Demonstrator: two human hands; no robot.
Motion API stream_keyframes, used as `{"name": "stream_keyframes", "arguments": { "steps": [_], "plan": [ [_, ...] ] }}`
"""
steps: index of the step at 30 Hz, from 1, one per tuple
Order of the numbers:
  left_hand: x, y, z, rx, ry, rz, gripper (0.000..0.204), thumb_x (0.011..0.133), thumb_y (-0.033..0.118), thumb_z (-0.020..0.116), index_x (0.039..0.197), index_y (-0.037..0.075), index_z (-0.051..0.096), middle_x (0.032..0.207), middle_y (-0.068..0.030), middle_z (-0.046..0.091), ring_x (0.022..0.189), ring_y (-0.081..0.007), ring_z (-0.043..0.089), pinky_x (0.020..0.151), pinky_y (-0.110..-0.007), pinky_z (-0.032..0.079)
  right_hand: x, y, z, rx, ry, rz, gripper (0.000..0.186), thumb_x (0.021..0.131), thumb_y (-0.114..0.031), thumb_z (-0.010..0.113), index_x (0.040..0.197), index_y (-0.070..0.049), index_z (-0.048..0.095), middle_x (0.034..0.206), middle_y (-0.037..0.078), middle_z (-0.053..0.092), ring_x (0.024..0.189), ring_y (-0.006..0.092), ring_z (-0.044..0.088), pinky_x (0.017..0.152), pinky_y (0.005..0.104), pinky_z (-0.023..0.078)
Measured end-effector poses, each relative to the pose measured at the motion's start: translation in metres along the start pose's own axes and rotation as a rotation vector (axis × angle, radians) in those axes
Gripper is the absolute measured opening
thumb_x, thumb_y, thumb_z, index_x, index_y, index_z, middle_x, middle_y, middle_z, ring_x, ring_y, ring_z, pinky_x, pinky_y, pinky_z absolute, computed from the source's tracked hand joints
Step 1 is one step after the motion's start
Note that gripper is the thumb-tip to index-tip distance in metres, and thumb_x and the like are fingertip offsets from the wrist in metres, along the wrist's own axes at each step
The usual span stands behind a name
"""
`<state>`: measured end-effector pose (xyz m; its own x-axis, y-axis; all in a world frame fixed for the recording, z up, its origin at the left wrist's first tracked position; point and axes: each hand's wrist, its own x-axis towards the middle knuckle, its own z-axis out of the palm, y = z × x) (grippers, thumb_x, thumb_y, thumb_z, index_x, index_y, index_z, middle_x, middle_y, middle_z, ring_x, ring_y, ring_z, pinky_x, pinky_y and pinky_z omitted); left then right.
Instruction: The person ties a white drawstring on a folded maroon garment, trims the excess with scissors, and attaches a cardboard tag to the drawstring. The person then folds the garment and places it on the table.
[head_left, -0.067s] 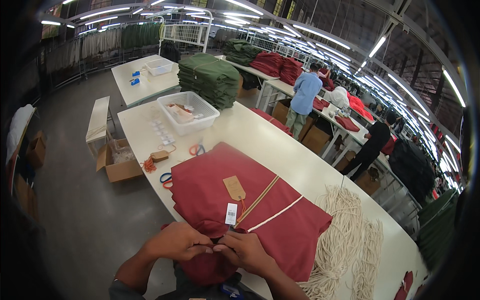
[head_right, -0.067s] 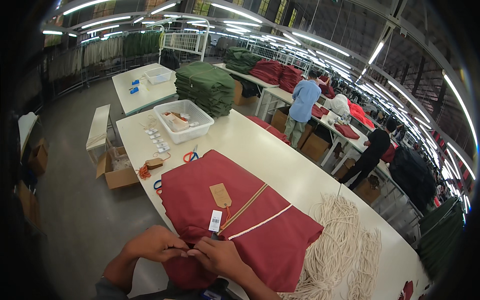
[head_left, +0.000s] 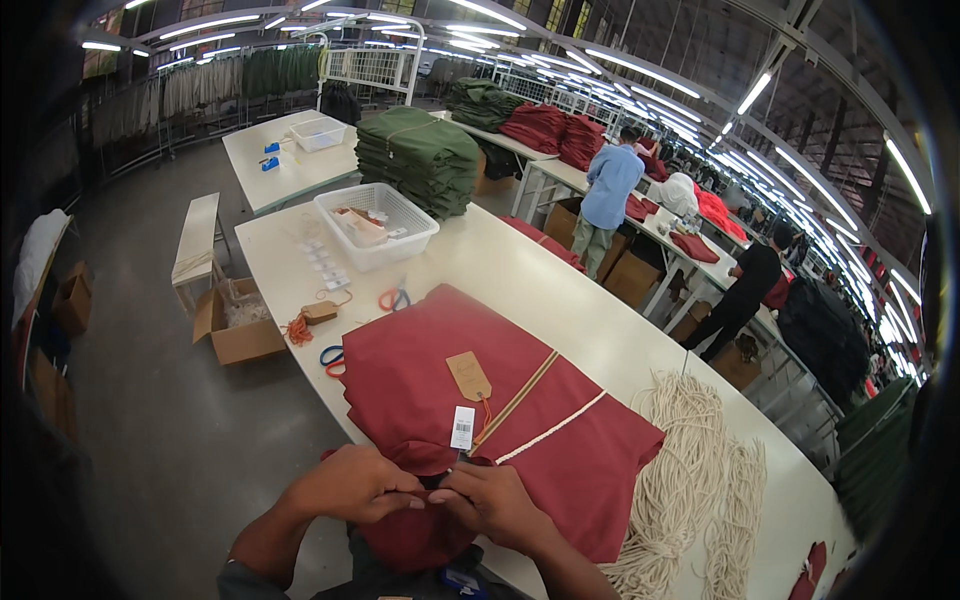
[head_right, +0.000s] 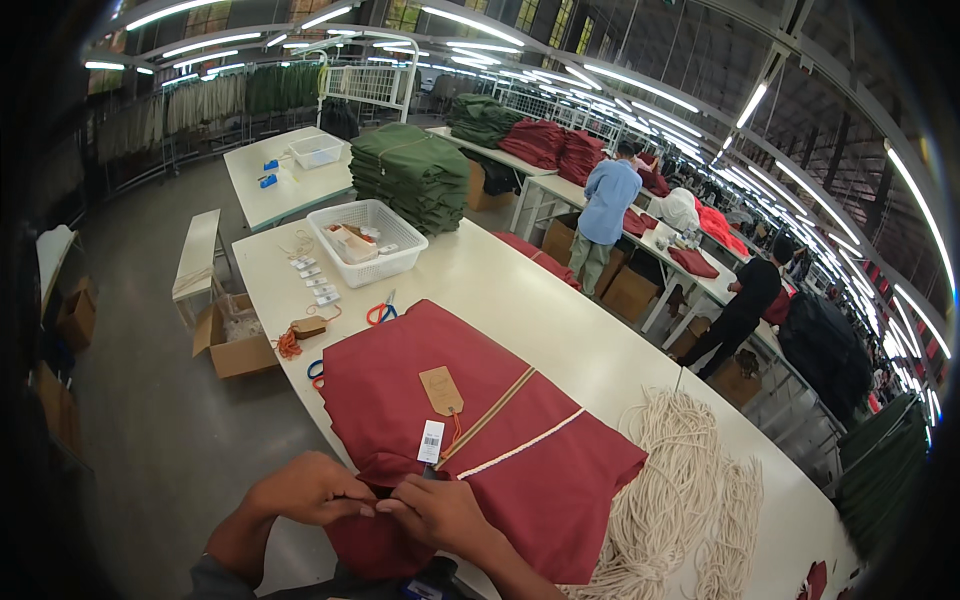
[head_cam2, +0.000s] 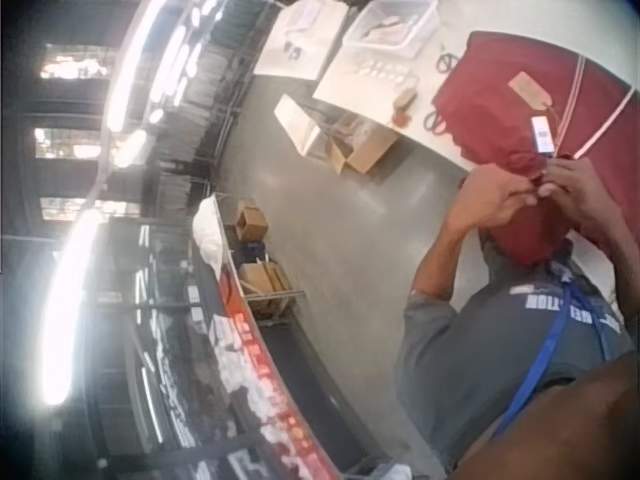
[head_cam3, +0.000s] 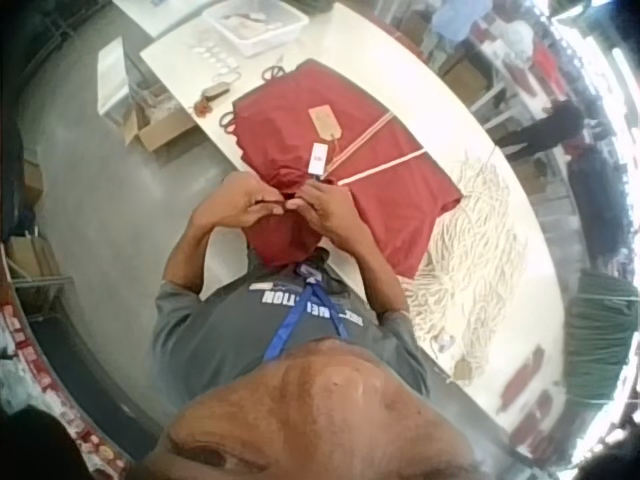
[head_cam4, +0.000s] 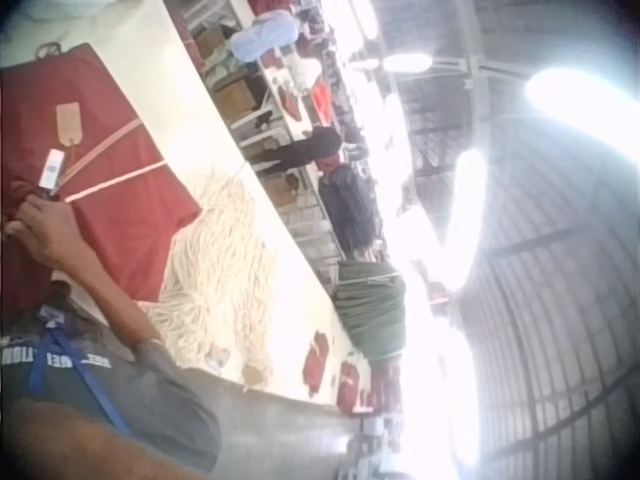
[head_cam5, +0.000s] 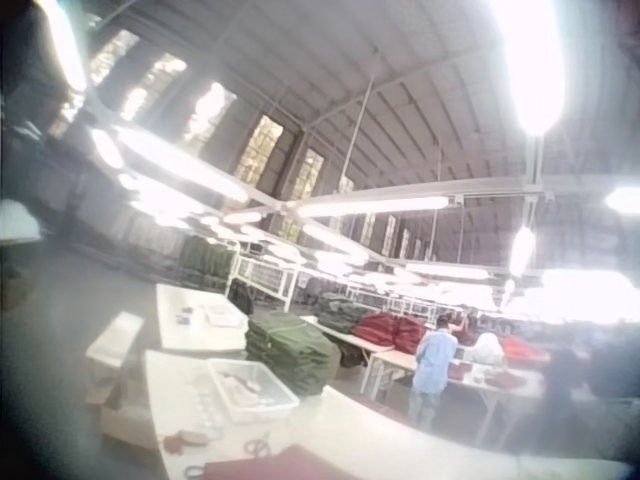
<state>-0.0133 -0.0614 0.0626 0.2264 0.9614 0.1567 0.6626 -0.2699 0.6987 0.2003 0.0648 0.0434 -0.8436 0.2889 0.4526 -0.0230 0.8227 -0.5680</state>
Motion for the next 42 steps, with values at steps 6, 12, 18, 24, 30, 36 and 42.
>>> {"name": "stream_keyframes", "arguments": {
  "steps": [6,12,18,24,30,36,42],
  "plan": [
    [-0.021,-0.001,-0.020,-0.121,0.031,0.107,0.014,0.090,0.019,0.075,0.093,0.006,0.074,0.075,-0.0115,0.067,0.068,-0.0302,0.064,0.060,-0.038,0.048,-0.013,0.048,-0.001,0.073,0.077,0.099,0.033,0.094,-0.021,0.069,0.070,-0.005,0.054,0.068,0.010,0.056,0.061,0.0290,0.057,0.058,0.0401,0.043],
    [-0.049,-0.001,-0.053,-0.209,0.110,0.110,0.015,0.092,0.016,0.073,0.087,0.002,0.071,0.074,-0.0124,0.065,0.063,-0.0269,0.062,0.058,-0.036,0.046,-0.017,0.117,0.007,0.088,0.268,0.054,0.040,0.106,-0.022,0.049,0.074,-0.005,0.066,0.074,0.007,0.059,0.072,0.0233,0.056,0.076,0.0386,0.042],
    [-0.047,0.012,-0.052,-0.216,0.122,0.107,0.018,0.094,0.017,0.071,0.084,0.003,0.067,0.070,-0.0124,0.062,0.061,-0.0262,0.061,0.056,-0.037,0.044,-0.013,0.101,0.006,0.045,0.318,0.206,0.029,0.103,-0.020,0.056,0.087,-0.003,0.073,0.096,0.010,0.070,0.084,0.0221,0.063,0.081,0.0379,0.049],
    [0.010,0.020,-0.026,-0.088,-0.145,0.138,0.015,0.091,0.021,0.073,0.092,0.007,0.070,0.074,-0.0099,0.065,0.068,-0.0270,0.065,0.060,-0.035,0.049,-0.012,0.008,-0.017,0.344,0.048,0.011,0.017,0.095,-0.022,0.073,0.098,-0.004,0.073,0.102,0.013,0.068,0.093,0.0238,0.067,0.080,0.0345,0.052],
    [0.042,0.020,-0.001,0.054,0.040,0.142,0.016,0.083,0.017,0.072,0.094,0.008,0.065,0.084,-0.0070,0.069,0.079,-0.0304,0.068,0.067,-0.043,0.051,-0.035,-0.028,-0.046,-0.026,-0.034,0.421,0.019,0.090,-0.024,0.080,0.093,-0.007,0.071,0.069,0.011,0.061,0.056,0.0246,0.058,0.053,0.0360,0.044],
    [0.061,0.022,0.026,0.027,0.005,0.180,0.019,0.082,0.019,0.072,0.095,0.009,0.063,0.084,-0.0088,0.070,0.079,-0.0318,0.069,0.067,-0.046,0.052,-0.043,-0.024,-0.036,-0.087,0.122,0.343,0.023,0.093,-0.031,0.074,0.092,-0.008,0.069,0.069,0.012,0.062,0.062,0.0318,0.063,0.056,0.0404,0.048],
    [0.062,0.017,0.028,0.265,-0.038,0.054,0.018,0.084,0.024,0.070,0.090,0.010,0.060,0.083,-0.0090,0.069,0.080,-0.0327,0.069,0.066,-0.046,0.053,-0.045,-0.017,-0.031,-0.180,0.053,0.432,0.015,0.093,-0.027,0.071,0.095,-0.011,0.070,0.070,0.012,0.064,0.064,0.0335,0.065,0.056,0.0420,0.049]
  ]
}}
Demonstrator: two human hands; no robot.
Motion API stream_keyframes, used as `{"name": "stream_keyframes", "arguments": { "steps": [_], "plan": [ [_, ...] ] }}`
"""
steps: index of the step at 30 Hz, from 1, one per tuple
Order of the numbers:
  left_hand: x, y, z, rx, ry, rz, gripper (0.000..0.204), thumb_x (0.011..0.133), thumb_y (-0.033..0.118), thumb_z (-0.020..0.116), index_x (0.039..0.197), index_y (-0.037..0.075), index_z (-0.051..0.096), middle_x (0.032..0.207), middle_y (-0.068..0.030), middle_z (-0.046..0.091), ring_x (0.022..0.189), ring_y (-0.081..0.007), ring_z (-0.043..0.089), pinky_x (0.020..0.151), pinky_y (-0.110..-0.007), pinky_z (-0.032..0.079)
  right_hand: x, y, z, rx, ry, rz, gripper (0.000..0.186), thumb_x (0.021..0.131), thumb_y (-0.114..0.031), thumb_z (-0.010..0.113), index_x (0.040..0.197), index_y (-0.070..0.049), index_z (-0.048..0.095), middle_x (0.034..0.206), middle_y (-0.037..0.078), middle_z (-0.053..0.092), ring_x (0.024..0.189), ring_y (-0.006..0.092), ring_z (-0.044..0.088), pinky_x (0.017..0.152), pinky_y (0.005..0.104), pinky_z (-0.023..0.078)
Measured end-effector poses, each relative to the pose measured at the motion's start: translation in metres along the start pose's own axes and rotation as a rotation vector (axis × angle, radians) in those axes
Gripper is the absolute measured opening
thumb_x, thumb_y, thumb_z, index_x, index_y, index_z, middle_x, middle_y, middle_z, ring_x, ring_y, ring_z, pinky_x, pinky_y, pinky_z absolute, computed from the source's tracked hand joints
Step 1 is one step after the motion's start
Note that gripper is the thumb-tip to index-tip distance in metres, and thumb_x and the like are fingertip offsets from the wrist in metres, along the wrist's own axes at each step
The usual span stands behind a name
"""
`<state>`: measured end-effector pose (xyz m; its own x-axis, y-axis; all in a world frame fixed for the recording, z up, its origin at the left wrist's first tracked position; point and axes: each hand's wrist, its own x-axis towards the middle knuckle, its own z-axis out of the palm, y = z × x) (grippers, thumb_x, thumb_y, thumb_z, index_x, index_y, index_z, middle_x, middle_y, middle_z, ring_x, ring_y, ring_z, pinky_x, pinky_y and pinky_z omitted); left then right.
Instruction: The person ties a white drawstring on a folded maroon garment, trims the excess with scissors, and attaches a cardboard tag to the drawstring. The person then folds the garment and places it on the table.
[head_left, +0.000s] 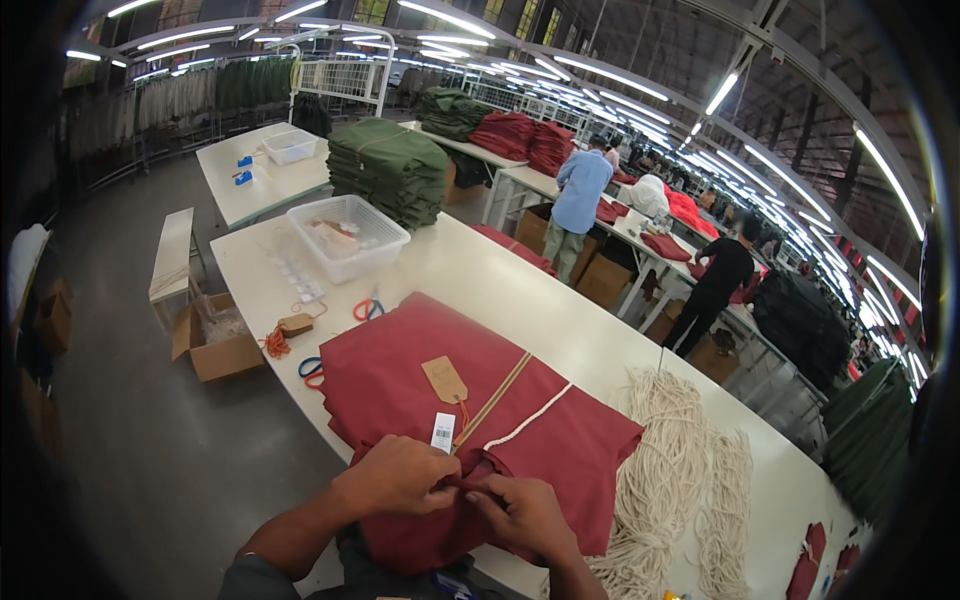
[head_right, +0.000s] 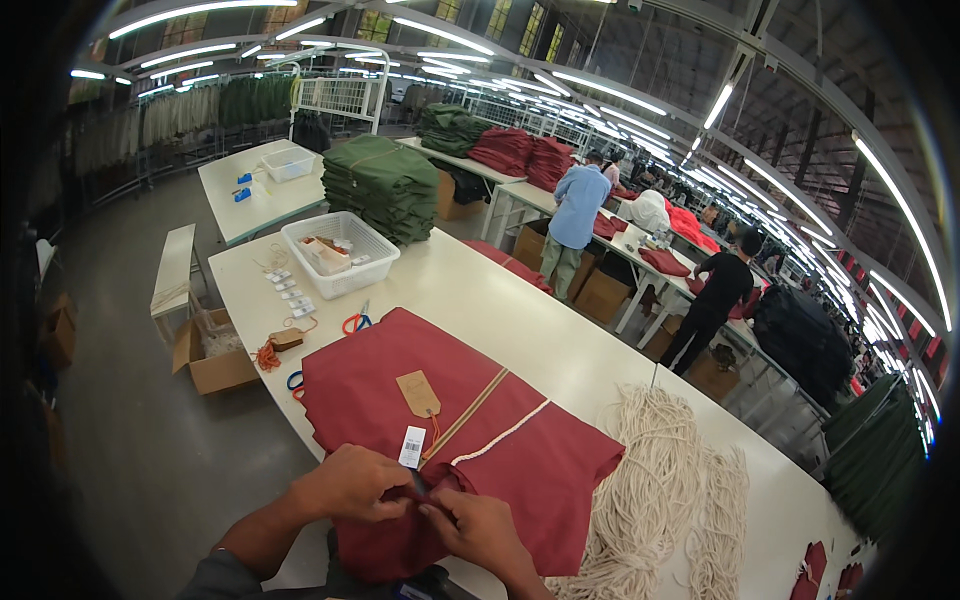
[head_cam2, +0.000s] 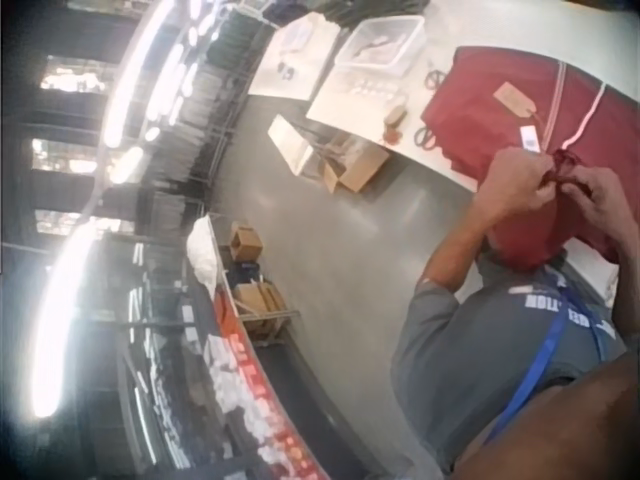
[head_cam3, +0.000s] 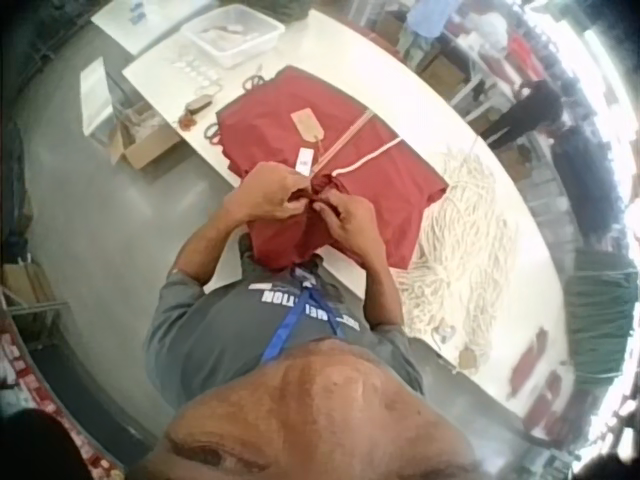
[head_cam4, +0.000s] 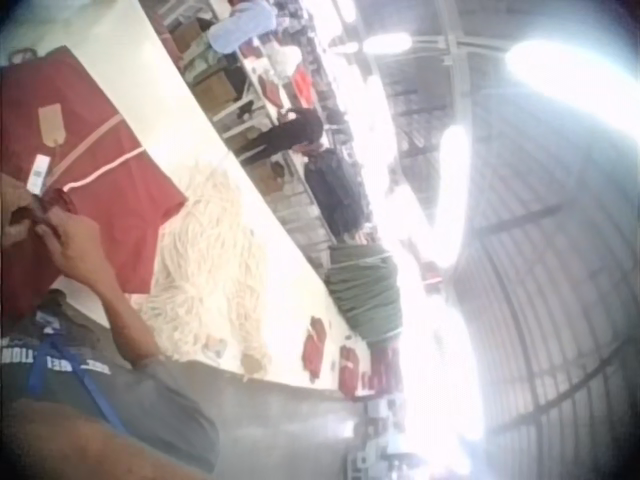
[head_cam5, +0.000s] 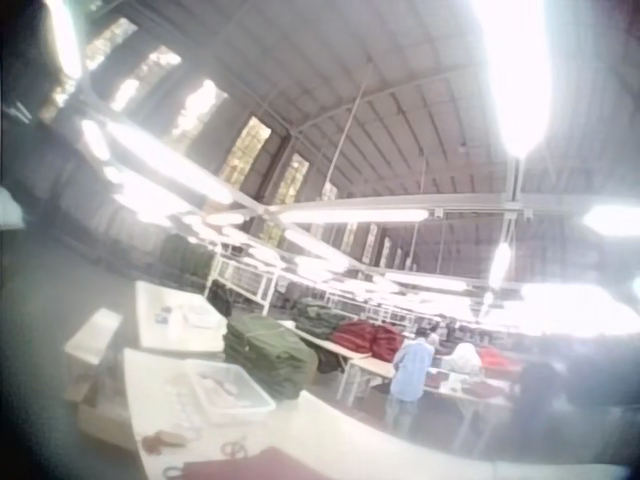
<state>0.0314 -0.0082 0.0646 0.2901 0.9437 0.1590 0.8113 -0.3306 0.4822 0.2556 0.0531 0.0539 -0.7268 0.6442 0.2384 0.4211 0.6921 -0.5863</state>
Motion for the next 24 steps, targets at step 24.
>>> {"name": "stream_keyframes", "arguments": {
  "steps": [24],
  "plan": [
    [-0.002,-0.025,0.010,-0.141,-0.071,-0.049,0.017,0.087,0.025,0.074,0.100,0.014,0.073,0.085,-0.0091,0.072,0.077,-0.0301,0.070,0.067,-0.041,0.053,-0.007,0.008,0.007,0.106,-0.065,0.158,0.018,0.092,-0.025,0.073,0.099,-0.010,0.068,0.084,0.013,0.069,0.075,0.0340,0.069,0.064,0.0411,0.054]
  ]
}}
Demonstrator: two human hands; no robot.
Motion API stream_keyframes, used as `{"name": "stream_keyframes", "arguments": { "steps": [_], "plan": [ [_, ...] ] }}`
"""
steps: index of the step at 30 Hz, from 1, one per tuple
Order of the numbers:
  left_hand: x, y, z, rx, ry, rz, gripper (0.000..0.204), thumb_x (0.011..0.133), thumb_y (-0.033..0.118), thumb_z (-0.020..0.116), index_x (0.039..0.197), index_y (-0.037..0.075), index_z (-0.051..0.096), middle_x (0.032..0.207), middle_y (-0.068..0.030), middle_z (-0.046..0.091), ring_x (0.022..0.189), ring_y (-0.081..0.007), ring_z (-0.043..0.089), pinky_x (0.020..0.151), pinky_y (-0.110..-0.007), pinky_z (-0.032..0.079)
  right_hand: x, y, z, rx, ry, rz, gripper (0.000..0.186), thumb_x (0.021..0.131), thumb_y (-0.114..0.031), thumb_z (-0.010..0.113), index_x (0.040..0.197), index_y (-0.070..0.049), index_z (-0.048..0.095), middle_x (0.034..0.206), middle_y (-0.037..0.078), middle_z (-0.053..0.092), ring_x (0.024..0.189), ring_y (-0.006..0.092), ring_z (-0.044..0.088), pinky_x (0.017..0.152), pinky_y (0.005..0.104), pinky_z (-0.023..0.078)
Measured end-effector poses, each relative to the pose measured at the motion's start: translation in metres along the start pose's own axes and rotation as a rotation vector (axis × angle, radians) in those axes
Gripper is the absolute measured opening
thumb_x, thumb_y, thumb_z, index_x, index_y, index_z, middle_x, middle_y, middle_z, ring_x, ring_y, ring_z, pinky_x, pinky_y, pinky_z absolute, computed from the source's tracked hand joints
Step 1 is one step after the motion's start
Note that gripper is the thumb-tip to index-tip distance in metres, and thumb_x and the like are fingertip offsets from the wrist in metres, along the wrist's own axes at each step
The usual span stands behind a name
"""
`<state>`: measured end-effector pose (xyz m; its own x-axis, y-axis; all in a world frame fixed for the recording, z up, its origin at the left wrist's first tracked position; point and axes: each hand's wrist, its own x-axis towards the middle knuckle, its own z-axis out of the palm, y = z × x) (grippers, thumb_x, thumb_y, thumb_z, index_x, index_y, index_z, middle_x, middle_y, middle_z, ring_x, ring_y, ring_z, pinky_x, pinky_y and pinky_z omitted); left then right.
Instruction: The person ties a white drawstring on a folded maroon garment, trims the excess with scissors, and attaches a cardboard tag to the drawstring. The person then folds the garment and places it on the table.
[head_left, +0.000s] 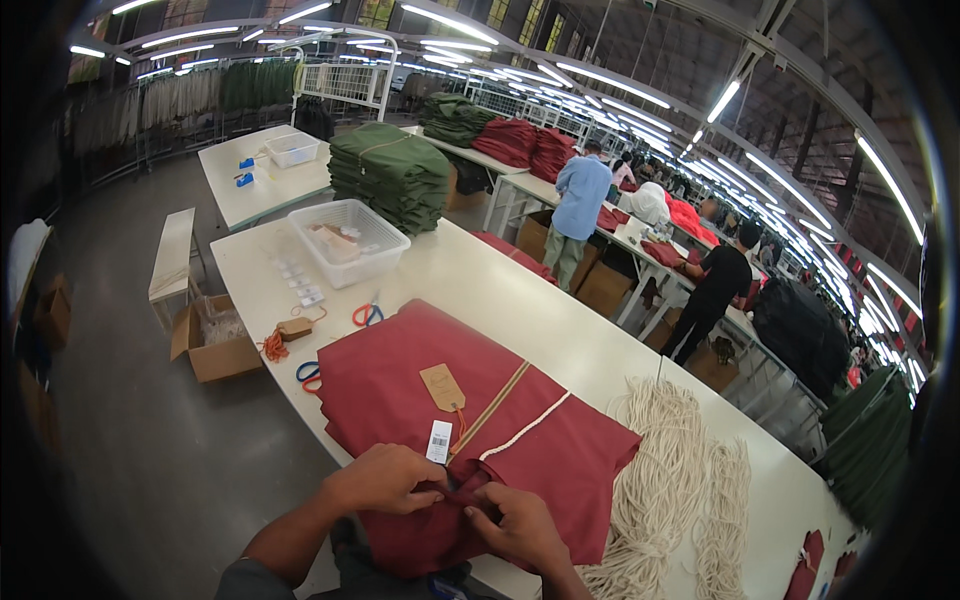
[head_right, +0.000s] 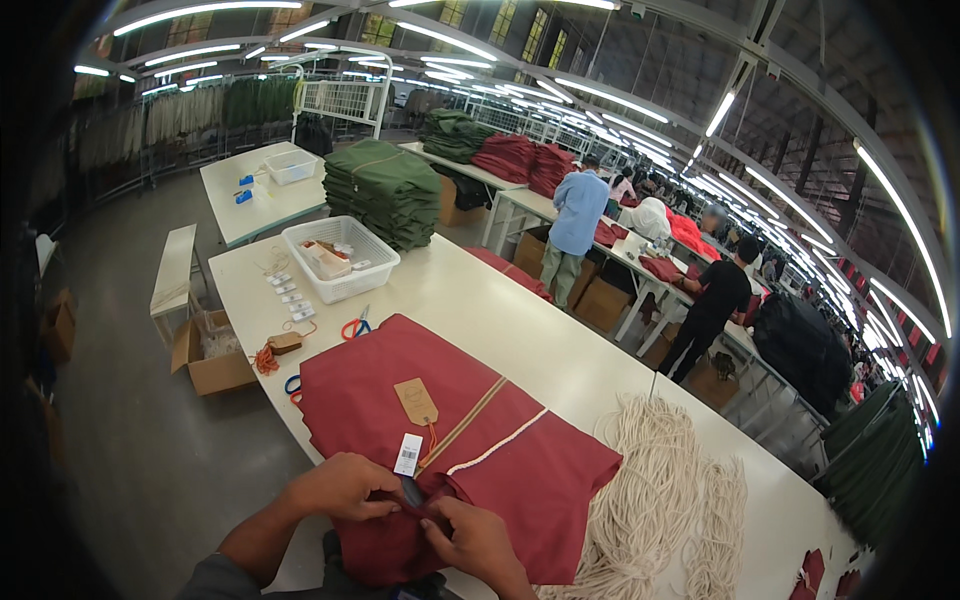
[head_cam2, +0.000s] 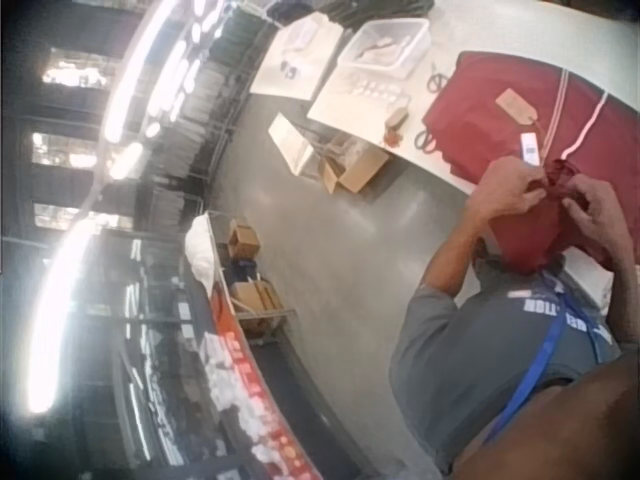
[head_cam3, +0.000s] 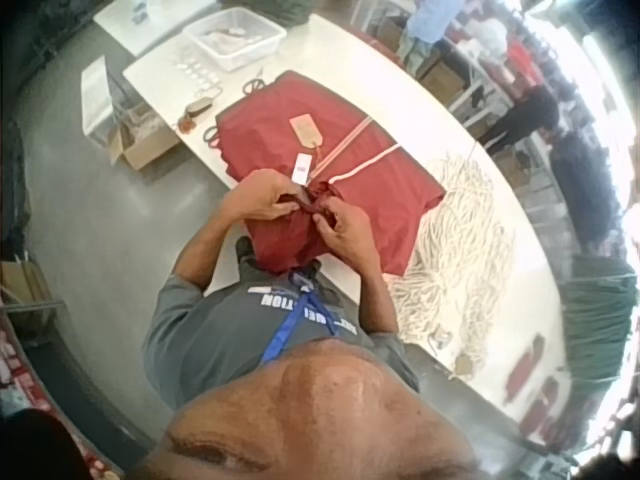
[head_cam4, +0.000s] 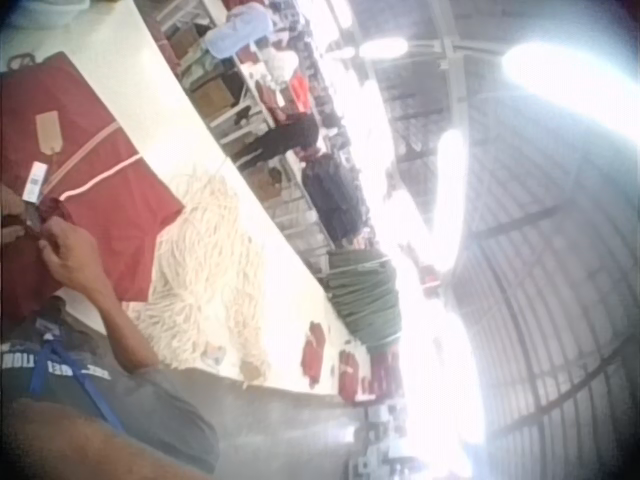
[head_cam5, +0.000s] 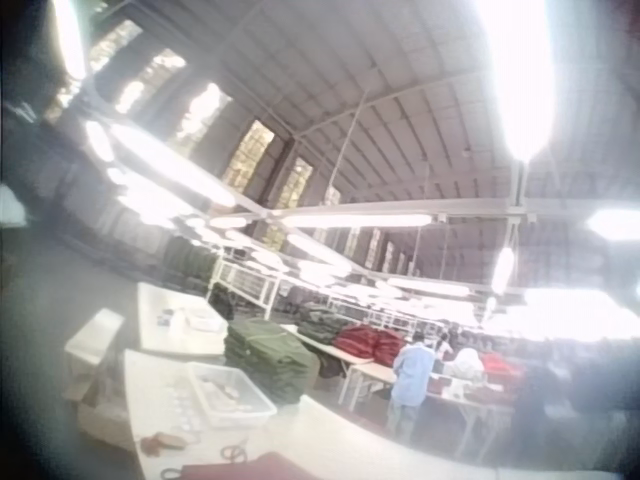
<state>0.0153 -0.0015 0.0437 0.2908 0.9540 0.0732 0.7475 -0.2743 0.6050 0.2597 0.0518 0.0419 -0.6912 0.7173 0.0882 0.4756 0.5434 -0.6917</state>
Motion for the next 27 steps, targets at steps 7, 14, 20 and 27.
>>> {"name": "stream_keyframes", "arguments": {
  "steps": [7,14,20,27],
  "plan": [
    [-0.005,-0.010,0.007,-0.094,0.097,0.033,0.017,0.090,0.025,0.075,0.102,0.013,0.076,0.091,-0.0074,0.075,0.080,-0.0270,0.071,0.072,-0.035,0.054,0.004,-0.002,0.001,-0.064,0.027,-0.122,0.019,0.093,-0.020,0.071,0.105,-0.005,0.070,0.091,0.014,0.071,0.083,0.0332,0.070,0.072,0.0398,0.054],
    [-0.018,-0.032,0.011,-0.238,0.091,0.007,0.017,0.090,0.019,0.075,0.102,0.007,0.076,0.091,-0.0111,0.075,0.082,-0.0280,0.072,0.074,-0.036,0.055,-0.001,0.010,0.020,-0.014,0.151,-0.054,0.021,0.097,-0.020,0.068,0.110,-0.004,0.065,0.095,0.017,0.070,0.086,0.0358,0.069,0.075,0.0418,0.054],
    [0.004,-0.020,0.038,-0.224,0.130,0.092,0.018,0.089,0.025,0.073,0.100,0.011,0.075,0.086,-0.0119,0.073,0.080,-0.0319,0.070,0.074,-0.040,0.054,0.004,0.018,0.068,0.186,0.299,-0.087,0.022,0.097,-0.013,0.068,0.116,-0.002,0.061,0.104,0.020,0.068,0.090,0.0348,0.071,0.078,0.0401,0.055],
    [-0.002,-0.030,0.024,-0.134,0.130,-0.100,0.017,0.090,0.024,0.073,0.101,0.012,0.076,0.088,-0.0104,0.074,0.081,-0.0296,0.072,0.073,-0.038,0.055,-0.002,0.038,0.046,0.191,0.407,-0.062,0.013,0.095,-0.014,0.072,0.097,-0.002,0.067,0.087,0.016,0.068,0.080,0.0339,0.070,0.070,0.0393,0.055]
  ]
}}
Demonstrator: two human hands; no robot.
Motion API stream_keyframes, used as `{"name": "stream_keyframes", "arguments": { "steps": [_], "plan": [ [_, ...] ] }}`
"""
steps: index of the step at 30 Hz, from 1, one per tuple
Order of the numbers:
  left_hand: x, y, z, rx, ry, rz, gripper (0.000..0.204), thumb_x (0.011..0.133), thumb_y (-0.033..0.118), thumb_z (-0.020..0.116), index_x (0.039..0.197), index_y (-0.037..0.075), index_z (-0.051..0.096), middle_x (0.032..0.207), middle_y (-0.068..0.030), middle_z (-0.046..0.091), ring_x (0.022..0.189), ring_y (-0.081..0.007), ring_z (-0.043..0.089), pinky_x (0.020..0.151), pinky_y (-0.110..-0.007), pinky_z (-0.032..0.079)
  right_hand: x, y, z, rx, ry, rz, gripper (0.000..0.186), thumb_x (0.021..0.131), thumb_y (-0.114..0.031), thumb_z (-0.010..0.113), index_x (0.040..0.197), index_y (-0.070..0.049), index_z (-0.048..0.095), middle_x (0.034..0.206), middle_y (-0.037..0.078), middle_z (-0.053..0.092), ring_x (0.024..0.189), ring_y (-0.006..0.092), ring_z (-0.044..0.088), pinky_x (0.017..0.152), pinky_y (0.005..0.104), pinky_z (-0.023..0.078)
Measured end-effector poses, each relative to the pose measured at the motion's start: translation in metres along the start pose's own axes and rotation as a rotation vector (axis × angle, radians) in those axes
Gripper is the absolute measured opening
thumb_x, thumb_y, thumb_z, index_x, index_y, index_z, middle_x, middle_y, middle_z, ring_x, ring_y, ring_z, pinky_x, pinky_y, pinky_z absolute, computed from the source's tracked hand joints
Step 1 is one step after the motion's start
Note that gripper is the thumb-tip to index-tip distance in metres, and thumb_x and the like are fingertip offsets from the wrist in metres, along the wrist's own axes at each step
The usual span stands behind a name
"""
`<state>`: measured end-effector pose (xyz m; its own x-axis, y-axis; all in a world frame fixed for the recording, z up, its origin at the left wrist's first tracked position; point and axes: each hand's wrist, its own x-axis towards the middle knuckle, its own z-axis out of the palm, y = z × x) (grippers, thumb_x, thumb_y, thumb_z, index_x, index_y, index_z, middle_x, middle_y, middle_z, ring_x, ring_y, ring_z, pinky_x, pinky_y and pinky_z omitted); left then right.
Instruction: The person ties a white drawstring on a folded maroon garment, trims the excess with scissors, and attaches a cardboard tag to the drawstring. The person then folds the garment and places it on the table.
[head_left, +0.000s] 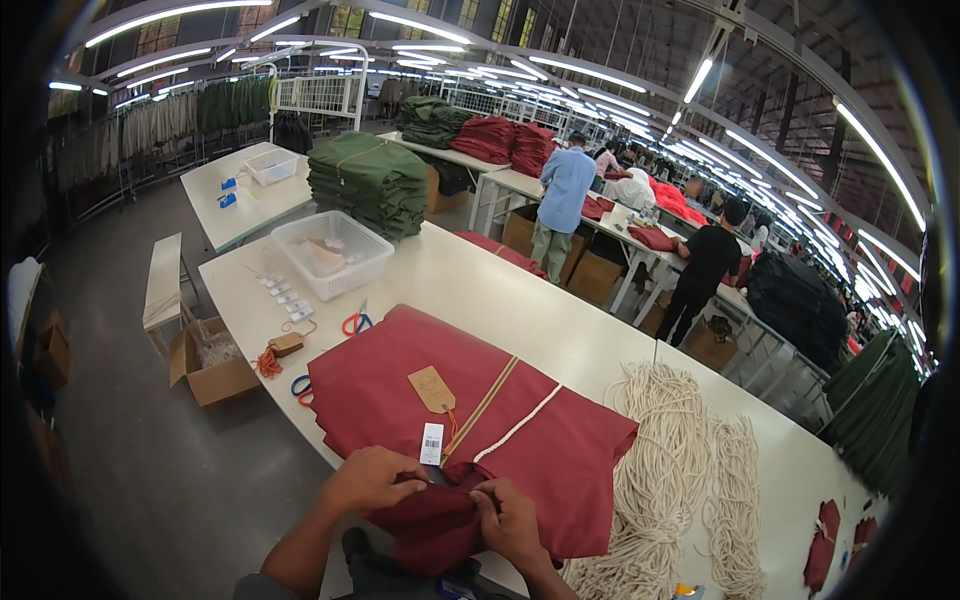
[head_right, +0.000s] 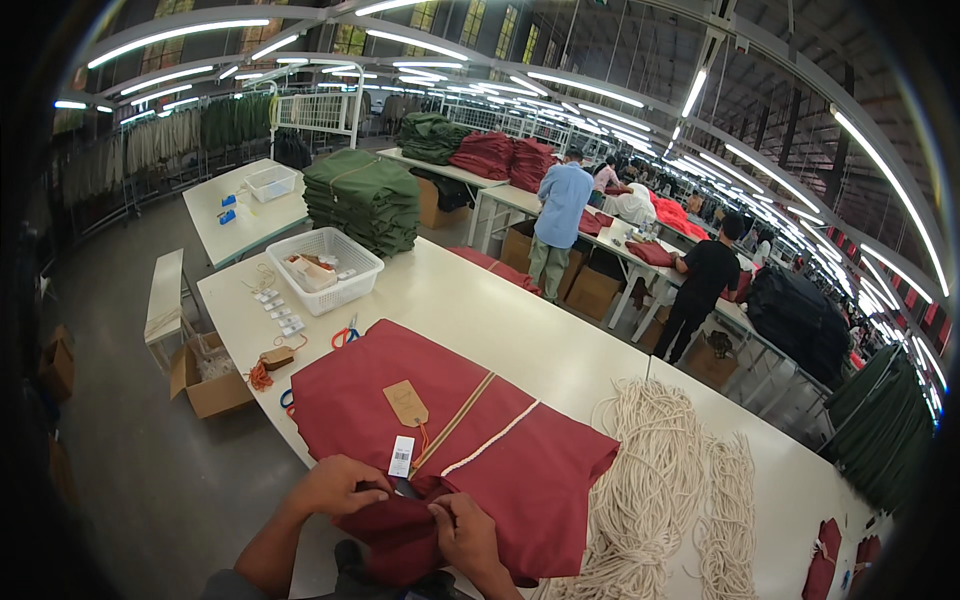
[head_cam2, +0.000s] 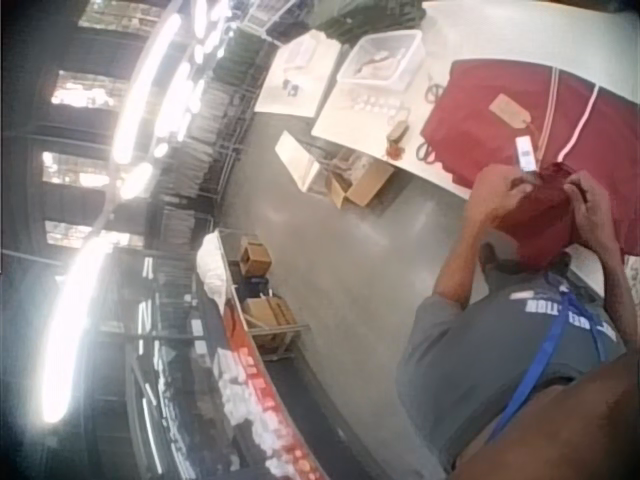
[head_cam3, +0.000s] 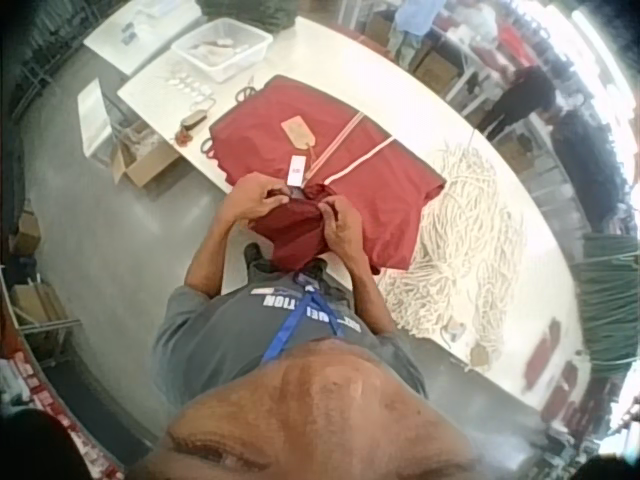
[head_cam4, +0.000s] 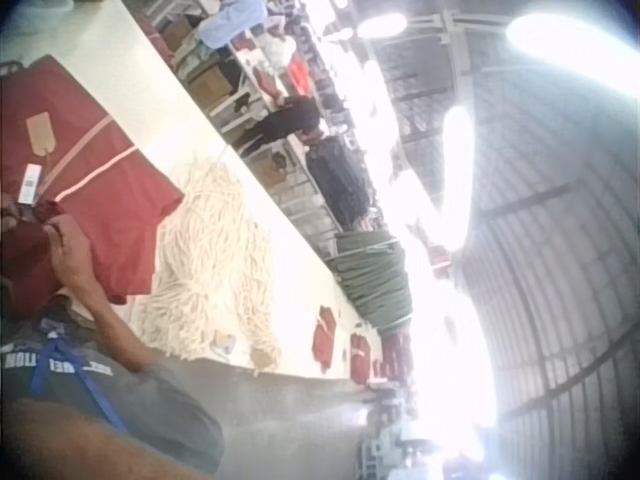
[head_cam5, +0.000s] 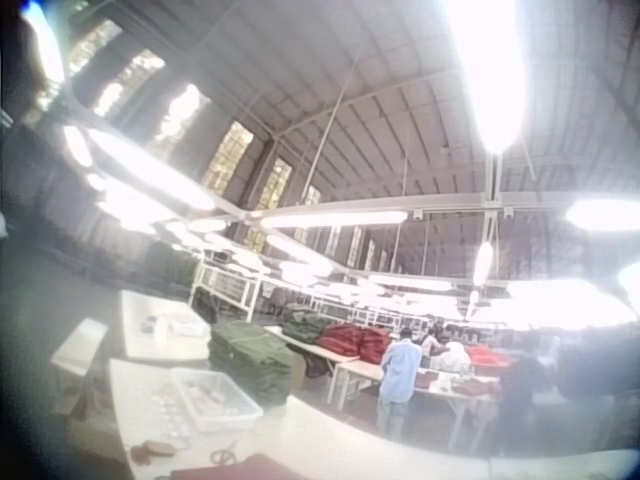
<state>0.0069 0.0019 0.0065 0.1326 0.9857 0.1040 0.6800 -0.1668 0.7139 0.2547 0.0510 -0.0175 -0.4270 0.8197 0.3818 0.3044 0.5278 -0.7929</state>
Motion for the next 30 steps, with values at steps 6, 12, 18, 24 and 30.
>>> {"name": "stream_keyframes", "arguments": {
  "steps": [6,12,18,24,30],
  "plan": [
    [0.010,-0.007,0.007,-0.140,-0.031,0.128,0.017,0.091,0.025,0.072,0.100,0.012,0.077,0.085,-0.0113,0.074,0.079,-0.0299,0.072,0.073,-0.040,0.055,0.003,0.000,0.012,0.035,0.073,-0.013,0.011,0.094,-0.010,0.073,0.101,-0.002,0.070,0.084,0.014,0.070,0.075,0.0230,0.069,0.068,0.0327,0.053],
    [0.015,-0.008,0.021,-0.206,-0.022,0.153,0.017,0.089,0.020,0.072,0.100,0.008,0.077,0.086,-0.0145,0.074,0.078,-0.0319,0.072,0.073,-0.040,0.055,0.006,0.004,0.013,0.118,-0.020,0.046,0.011,0.093,-0.010,0.075,0.098,-0.001,0.072,0.086,0.012,0.072,0.076,0.0165,0.068,0.069,0.0299,0.053],
    [0.014,-0.025,-0.001,-0.142,-0.079,0.172,0.015,0.088,0.010,0.076,0.101,0.004,0.077,0.086,-0.0118,0.074,0.084,-0.0271,0.071,0.076,-0.036,0.054,0.006,0.010,-0.005,0.158,0.005,0.118,0.009,0.094,-0.009,0.074,0.098,-0.001,0.073,0.083,0.008,0.071,0.074,0.0123,0.065,0.068,0.0277,0.052],
    [0.026,-0.013,0.016,-0.226,-0.029,0.320,0.014,0.089,0.016,0.076,0.100,0.008,0.078,0.087,-0.0108,0.073,0.084,-0.0278,0.067,0.074,-0.039,0.053,0.005,0.003,0.001,0.166,0.024,0.065,0.010,0.094,-0.011,0.074,0.098,-0.001,0.073,0.083,0.008,0.071,0.075,0.0123,0.065,0.068,0.0278,0.052],
    [0.019,-0.001,0.004,-0.216,-0.058,0.245,0.014,0.088,0.012,0.071,0.100,0.007,0.078,0.084,-0.0114,0.071,0.085,-0.0291,0.067,0.074,-0.040,0.053,0.005,-0.007,-0.025,0.070,-0.107,0.162,0.021,0.098,-0.021,0.070,0.100,0.000,0.072,0.085,0.011,0.071,0.074,0.0152,0.064,0.068,0.0312,0.052]
  ]
}}
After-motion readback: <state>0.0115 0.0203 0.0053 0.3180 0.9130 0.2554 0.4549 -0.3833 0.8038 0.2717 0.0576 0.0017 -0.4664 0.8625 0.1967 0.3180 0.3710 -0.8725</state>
